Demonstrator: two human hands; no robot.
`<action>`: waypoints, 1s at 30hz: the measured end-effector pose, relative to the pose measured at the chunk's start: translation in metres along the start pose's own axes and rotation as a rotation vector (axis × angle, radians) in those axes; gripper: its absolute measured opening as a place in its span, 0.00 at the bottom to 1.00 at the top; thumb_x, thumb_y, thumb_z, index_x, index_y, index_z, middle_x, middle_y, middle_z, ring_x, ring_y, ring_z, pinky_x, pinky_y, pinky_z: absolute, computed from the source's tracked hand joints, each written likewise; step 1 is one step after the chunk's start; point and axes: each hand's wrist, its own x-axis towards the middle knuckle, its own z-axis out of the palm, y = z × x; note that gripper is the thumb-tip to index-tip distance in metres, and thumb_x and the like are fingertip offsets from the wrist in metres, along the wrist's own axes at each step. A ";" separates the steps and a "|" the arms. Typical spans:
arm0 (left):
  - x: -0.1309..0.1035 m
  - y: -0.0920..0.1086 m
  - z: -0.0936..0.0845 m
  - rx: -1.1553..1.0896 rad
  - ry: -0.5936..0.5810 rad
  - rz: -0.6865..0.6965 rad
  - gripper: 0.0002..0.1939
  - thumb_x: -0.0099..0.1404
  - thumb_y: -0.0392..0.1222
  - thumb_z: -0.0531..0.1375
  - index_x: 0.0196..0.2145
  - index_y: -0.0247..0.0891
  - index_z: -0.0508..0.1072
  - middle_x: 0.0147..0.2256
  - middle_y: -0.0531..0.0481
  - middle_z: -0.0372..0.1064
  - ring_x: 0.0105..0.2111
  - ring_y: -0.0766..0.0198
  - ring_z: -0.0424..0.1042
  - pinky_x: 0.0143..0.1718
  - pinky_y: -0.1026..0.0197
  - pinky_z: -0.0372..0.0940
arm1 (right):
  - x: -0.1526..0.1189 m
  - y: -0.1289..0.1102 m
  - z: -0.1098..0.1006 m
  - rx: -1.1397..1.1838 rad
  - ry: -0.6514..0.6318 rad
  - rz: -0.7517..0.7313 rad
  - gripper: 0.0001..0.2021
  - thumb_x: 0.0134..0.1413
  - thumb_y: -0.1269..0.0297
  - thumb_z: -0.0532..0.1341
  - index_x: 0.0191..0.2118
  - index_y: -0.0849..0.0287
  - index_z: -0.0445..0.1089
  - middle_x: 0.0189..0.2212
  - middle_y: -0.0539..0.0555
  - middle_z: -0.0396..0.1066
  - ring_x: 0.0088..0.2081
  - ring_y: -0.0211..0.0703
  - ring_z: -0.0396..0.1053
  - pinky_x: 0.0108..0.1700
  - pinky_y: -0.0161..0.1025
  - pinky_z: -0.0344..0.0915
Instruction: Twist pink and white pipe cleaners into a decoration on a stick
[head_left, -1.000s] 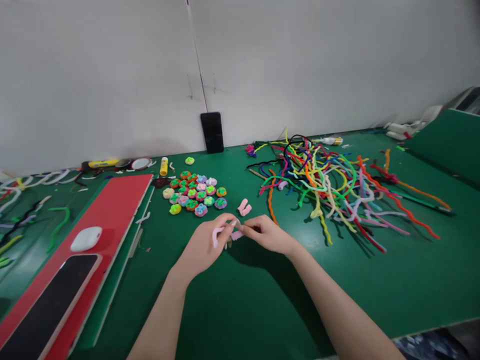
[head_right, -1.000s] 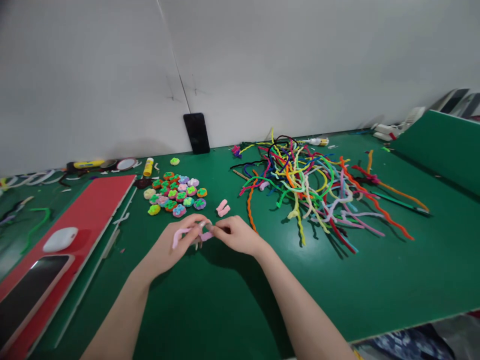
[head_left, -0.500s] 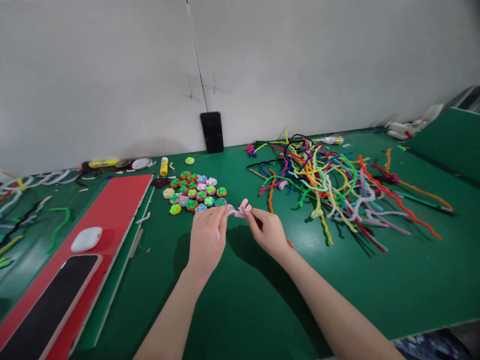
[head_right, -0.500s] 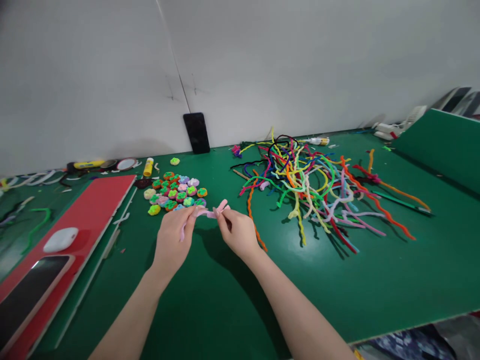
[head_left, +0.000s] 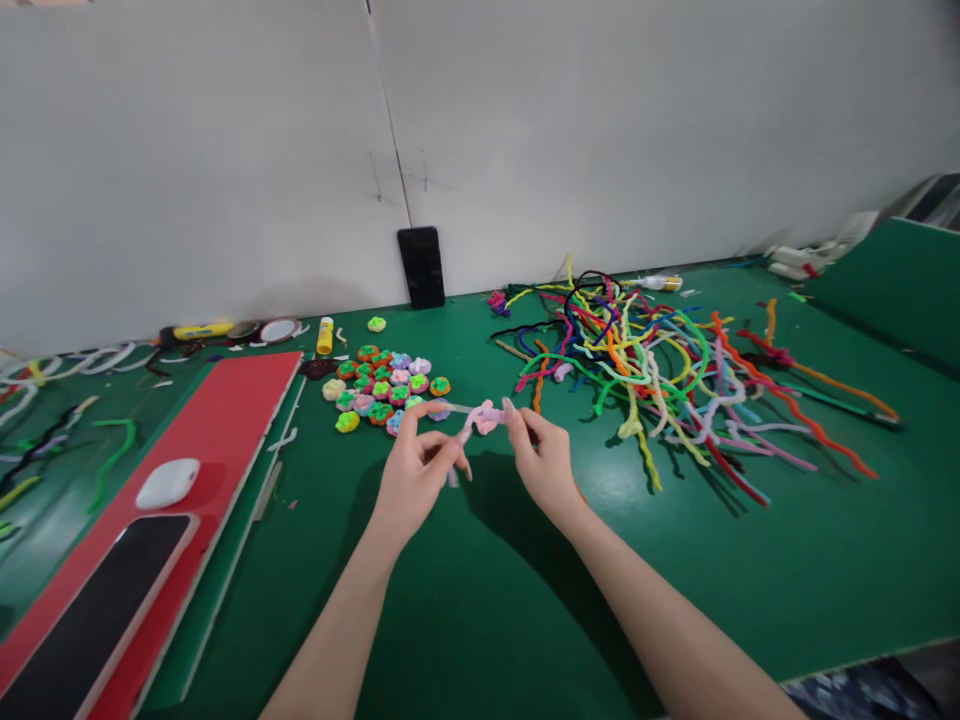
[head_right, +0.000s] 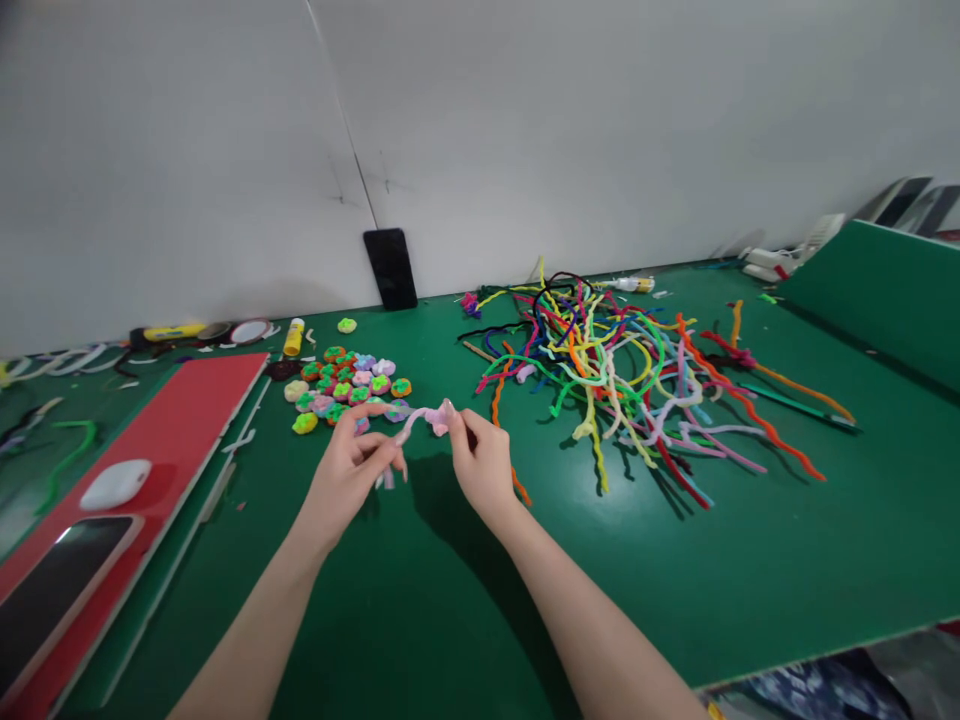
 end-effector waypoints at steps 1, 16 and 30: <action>0.000 0.000 0.001 -0.075 -0.030 -0.045 0.18 0.57 0.40 0.56 0.45 0.40 0.55 0.18 0.58 0.66 0.20 0.68 0.65 0.24 0.66 0.55 | 0.000 0.000 0.000 0.042 0.006 0.022 0.20 0.57 0.55 0.48 0.17 0.58 0.50 0.14 0.45 0.45 0.18 0.32 0.45 0.21 0.33 0.45; -0.006 -0.005 -0.001 -0.463 -0.493 -0.235 0.17 0.57 0.39 0.57 0.45 0.37 0.62 0.11 0.62 0.52 0.11 0.76 0.49 0.17 0.68 0.46 | 0.003 -0.010 -0.006 0.799 -0.471 0.296 0.17 0.54 0.53 0.51 0.22 0.60 0.60 0.14 0.41 0.43 0.12 0.27 0.44 0.12 0.29 0.40; -0.007 0.008 -0.018 0.109 -0.598 -0.134 0.08 0.57 0.37 0.51 0.28 0.36 0.70 0.18 0.58 0.55 0.14 0.75 0.54 0.16 0.70 0.51 | 0.008 0.001 -0.022 0.784 -1.060 0.357 0.19 0.53 0.56 0.54 0.18 0.60 0.54 0.12 0.41 0.44 0.12 0.26 0.44 0.13 0.28 0.40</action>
